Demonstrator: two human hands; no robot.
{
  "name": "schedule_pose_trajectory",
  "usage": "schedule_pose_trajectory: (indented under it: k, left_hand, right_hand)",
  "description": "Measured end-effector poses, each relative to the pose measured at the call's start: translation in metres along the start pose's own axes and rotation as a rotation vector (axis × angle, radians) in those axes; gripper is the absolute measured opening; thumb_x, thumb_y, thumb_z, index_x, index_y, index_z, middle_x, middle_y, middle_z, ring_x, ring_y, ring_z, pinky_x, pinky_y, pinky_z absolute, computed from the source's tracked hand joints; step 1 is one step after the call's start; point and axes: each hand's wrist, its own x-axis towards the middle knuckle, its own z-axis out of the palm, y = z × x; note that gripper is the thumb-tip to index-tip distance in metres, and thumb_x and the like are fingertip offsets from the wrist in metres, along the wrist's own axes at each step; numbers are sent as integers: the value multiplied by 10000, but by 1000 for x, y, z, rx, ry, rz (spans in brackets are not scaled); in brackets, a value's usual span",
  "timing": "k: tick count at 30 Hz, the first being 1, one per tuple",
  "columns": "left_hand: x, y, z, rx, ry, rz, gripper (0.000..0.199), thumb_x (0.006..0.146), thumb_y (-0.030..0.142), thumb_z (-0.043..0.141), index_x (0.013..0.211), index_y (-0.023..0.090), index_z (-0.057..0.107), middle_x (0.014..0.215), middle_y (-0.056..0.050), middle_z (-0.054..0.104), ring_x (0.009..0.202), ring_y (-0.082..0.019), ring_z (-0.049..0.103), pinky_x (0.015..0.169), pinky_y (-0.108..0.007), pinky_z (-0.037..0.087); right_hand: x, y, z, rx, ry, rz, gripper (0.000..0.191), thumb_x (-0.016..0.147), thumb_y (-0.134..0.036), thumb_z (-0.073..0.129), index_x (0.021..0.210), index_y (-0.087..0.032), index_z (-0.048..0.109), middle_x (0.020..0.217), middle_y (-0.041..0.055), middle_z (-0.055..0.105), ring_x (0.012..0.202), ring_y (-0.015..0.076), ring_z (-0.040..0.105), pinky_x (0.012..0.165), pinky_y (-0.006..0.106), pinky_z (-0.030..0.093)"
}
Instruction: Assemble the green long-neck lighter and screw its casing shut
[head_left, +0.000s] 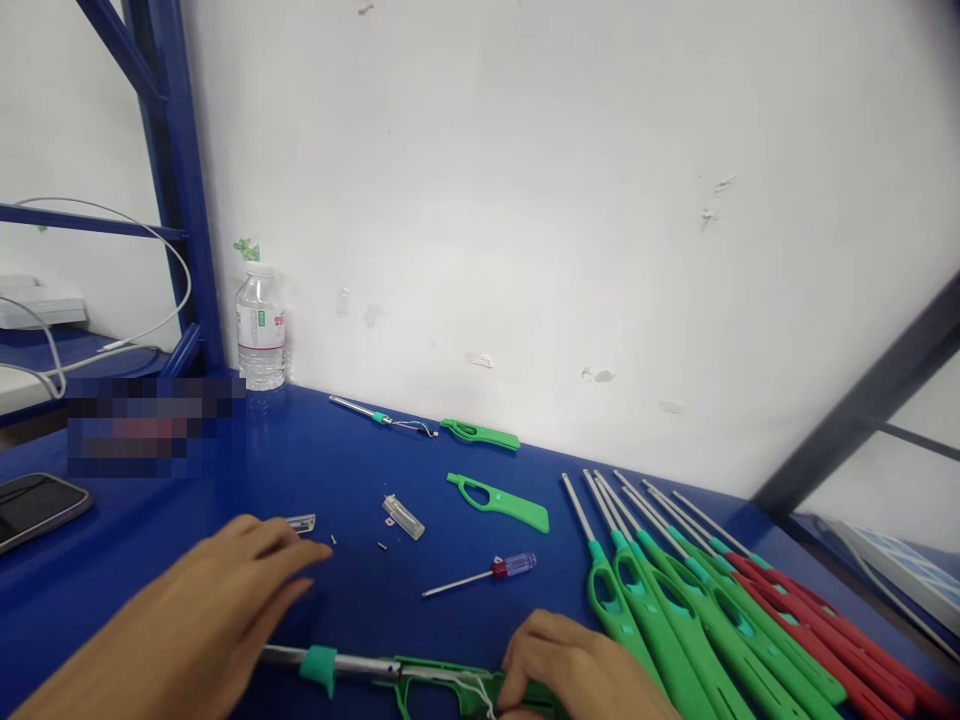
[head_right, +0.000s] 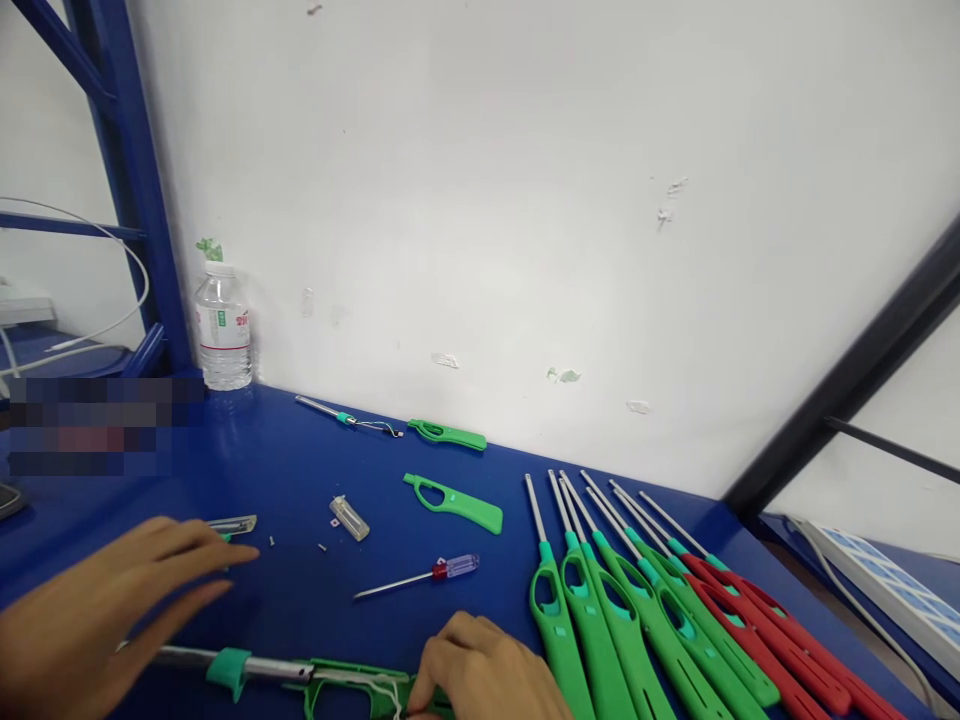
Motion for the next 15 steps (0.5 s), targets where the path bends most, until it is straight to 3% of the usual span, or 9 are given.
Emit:
schedule_pose_trajectory:
  k: [5,8,11,15]
  left_hand:
    - [18,-18,-22,60,-63,-85,395,960,313,529,1126,280,886,947,17,778,893,-236,741,818,-298,585]
    - [19,-20,-16,18,-114,-67,387,953,271,481,983,283,866,949,15,786,866,-220,734,834,-323,595]
    - [22,-23,-9,-23,-160,-28,311,949,307,532,845,309,824,891,9,783,782,-206,738,720,-286,595]
    - [28,-18,-8,-76,-166,-3,228,1016,360,595,980,343,819,1036,3,799,889,-206,783,722,-250,603]
  right_hand:
    - [1,0,1,-10,-2,8,192,940,-114,863,994,-298,864,1095,-22,822,1034,196,793,842,220,505]
    - [3,1,1,-10,-6,11,175,944,-134,874,999,-299,864,1102,-22,819,1039,198,792,840,222,507]
    - [3,0,1,-7,-11,12,211,936,-102,871,1001,-302,865,1089,-33,817,1039,187,790,856,213,505]
    - [1,-1,2,-20,0,9,167,954,-147,888,1014,-302,867,1098,-29,819,1046,192,789,862,220,502]
